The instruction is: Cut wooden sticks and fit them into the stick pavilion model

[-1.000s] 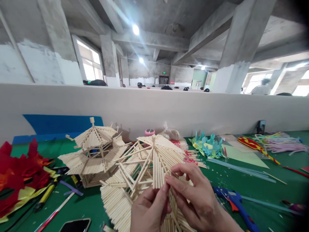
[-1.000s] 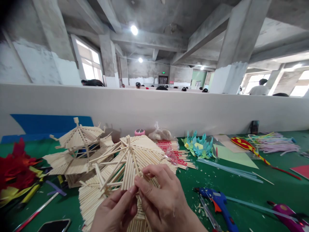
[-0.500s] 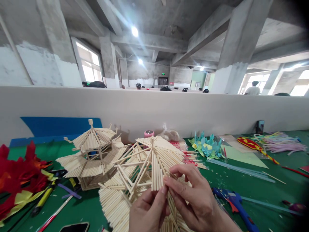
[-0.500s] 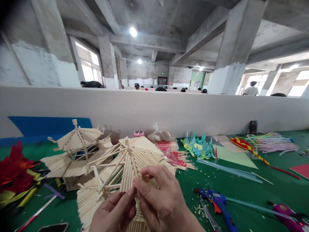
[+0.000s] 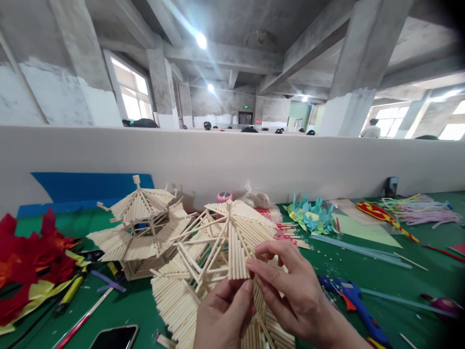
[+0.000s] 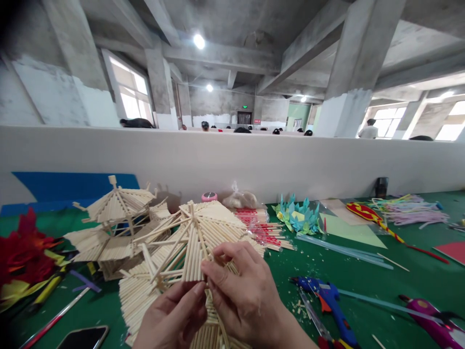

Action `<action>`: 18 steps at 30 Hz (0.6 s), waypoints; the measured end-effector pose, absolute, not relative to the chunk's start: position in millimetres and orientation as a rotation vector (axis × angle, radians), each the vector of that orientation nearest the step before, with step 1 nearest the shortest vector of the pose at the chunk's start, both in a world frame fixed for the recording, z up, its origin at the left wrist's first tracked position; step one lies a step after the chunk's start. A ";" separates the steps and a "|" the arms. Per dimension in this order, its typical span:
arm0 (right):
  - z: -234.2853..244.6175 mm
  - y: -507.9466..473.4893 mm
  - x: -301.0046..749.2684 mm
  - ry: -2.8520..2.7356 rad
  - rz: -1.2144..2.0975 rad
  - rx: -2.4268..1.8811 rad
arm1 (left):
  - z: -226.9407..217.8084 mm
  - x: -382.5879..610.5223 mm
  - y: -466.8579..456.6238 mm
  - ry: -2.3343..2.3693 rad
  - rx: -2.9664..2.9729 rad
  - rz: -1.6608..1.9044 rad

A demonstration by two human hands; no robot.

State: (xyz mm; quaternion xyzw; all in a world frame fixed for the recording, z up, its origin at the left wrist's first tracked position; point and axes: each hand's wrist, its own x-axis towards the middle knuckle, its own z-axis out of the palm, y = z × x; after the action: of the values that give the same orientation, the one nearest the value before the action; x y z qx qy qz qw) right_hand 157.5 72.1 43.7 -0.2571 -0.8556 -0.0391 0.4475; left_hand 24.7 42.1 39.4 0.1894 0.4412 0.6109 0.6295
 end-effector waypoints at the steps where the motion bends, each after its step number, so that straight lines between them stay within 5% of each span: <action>1: 44.1 72.1 157.5 -2.118 -0.095 -0.636 | 40.0 25.0 42.6 1.005 0.429 1.395; 18: 39.5 64.8 167.7 -1.932 -0.116 -0.680 | 31.4 23.4 46.3 1.038 0.586 1.428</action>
State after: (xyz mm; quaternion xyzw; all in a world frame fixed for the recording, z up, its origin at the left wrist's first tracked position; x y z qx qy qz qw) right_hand 167.7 64.8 39.5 -0.2835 -0.8052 -0.0485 0.5185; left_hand 23.4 46.3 31.4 0.2528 0.4472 0.6153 0.5979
